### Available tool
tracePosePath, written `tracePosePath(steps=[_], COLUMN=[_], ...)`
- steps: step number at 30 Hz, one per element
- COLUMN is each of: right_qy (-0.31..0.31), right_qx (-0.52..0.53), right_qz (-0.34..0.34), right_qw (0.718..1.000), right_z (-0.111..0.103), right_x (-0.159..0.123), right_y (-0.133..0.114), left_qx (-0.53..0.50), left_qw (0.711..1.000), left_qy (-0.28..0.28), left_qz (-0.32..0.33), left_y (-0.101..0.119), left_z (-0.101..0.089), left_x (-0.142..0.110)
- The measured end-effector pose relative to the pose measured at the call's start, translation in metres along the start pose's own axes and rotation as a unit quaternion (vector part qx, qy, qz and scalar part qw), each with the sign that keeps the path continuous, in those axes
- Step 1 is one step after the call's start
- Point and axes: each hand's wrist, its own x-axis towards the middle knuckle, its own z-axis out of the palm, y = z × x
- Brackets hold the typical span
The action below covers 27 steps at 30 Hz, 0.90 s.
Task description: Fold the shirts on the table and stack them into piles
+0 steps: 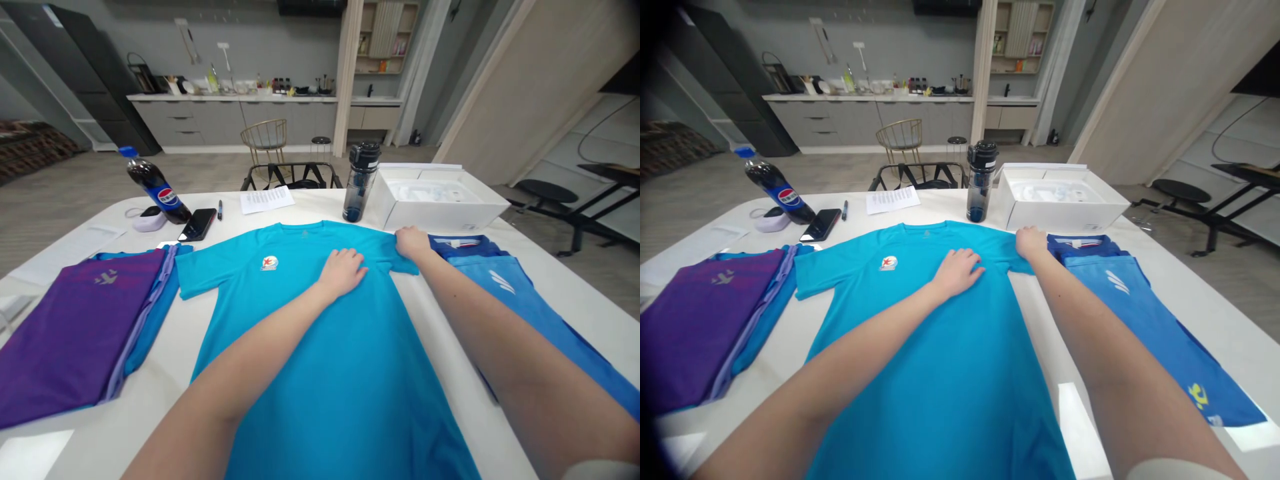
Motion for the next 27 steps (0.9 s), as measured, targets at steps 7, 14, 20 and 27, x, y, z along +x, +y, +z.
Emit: tracePosePath(steps=[7, 14, 20, 27], right_qy=[0.017, 0.076, 0.139, 0.151], right_qx=[-0.001, 0.063, 0.237, 0.362], right_qz=[0.021, 0.030, -0.003, -0.087], right_qw=[1.000, 0.995, 0.962, 0.916], right_z=[0.002, -0.020, -0.092, -0.143], right_x=[-0.002, -0.012, -0.012, 0.000], right_y=[0.007, -0.007, -0.061, -0.207], left_qx=[-0.013, -0.147, -0.385, -0.494], left_qw=[0.998, 0.974, 0.859, 0.751], left_qy=[0.024, 0.071, 0.187, 0.225], left_qz=[-0.064, -0.154, -0.280, -0.376], left_y=[0.074, 0.058, 0.047, -0.014], left_z=[0.040, 0.031, 0.005, -0.019], left_x=[0.033, 0.023, 0.003, -0.048])
